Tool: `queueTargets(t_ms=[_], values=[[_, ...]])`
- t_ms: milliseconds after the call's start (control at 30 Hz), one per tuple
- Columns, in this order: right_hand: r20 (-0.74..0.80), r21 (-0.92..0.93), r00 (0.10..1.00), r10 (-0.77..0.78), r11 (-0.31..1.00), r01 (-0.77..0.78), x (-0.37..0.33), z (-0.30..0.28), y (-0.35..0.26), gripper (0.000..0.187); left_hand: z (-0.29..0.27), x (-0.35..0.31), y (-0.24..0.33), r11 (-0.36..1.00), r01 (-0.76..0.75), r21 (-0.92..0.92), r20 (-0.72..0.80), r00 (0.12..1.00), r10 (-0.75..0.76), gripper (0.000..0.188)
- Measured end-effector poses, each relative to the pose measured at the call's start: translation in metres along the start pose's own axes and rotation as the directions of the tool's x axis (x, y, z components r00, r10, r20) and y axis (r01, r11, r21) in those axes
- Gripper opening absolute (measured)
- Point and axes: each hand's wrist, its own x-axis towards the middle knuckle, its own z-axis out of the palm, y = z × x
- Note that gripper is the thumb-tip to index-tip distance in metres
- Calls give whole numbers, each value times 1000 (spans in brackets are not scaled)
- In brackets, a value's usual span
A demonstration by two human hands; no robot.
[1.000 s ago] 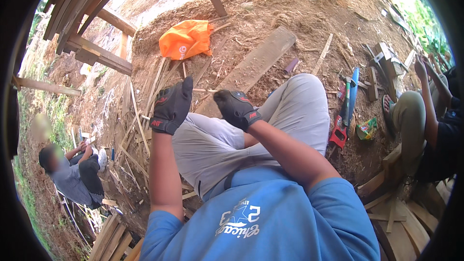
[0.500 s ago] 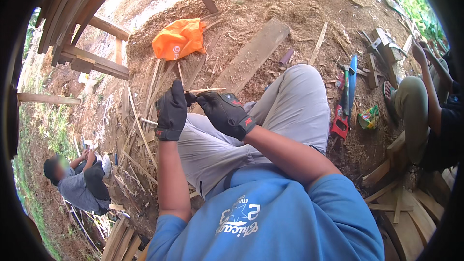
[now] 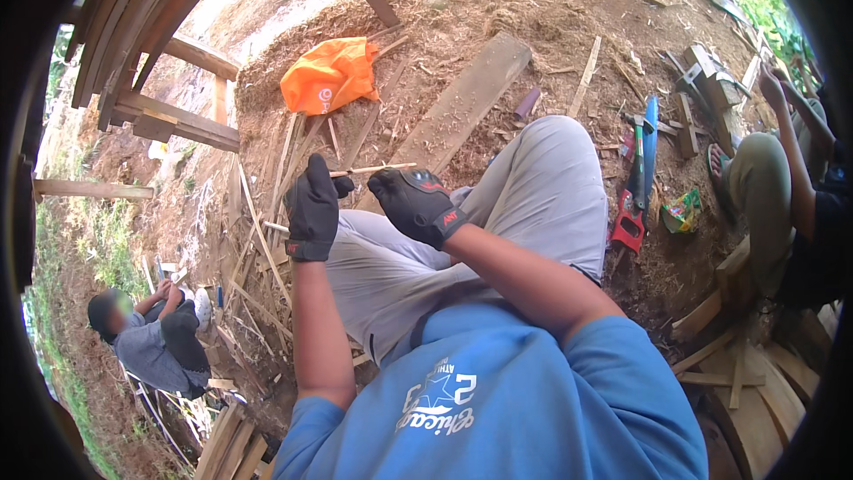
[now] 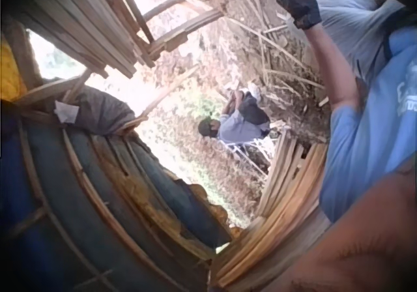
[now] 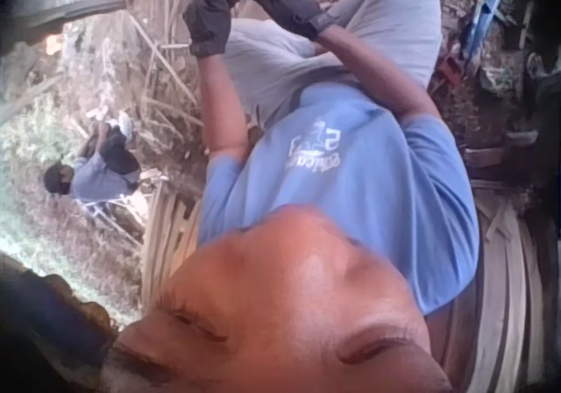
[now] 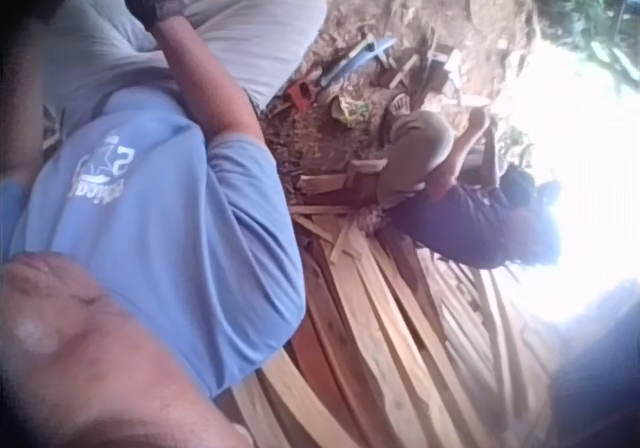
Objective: The person sits on the ground and uses a knife to sharpen a thin wooden stick. They repeatedly scrape the blade along the stick's surface to create a point, occasionally pausing to inspect the progress. The person is wearing gloves and is surrounded by wood scraps and tools.
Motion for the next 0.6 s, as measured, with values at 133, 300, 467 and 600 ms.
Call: queueTargets(t_ms=[133,300,467,600], values=[[49,2,993,104,994,-105,-11,-12,-39,37,2,-7,-11,1000,22,-15,7,1000,-22,82],[64,-170,998,-6,985,17,-18,1,42,30,6,-10,0,994,-75,73,-18,997,77,78],[60,-20,991,123,992,-122,-15,10,40,34,10,-15,8,997,-69,36,-42,997,71,79],[179,-214,970,164,969,-124,-16,7,65,32,12,-15,3,992,-83,95,-37,996,87,79]])
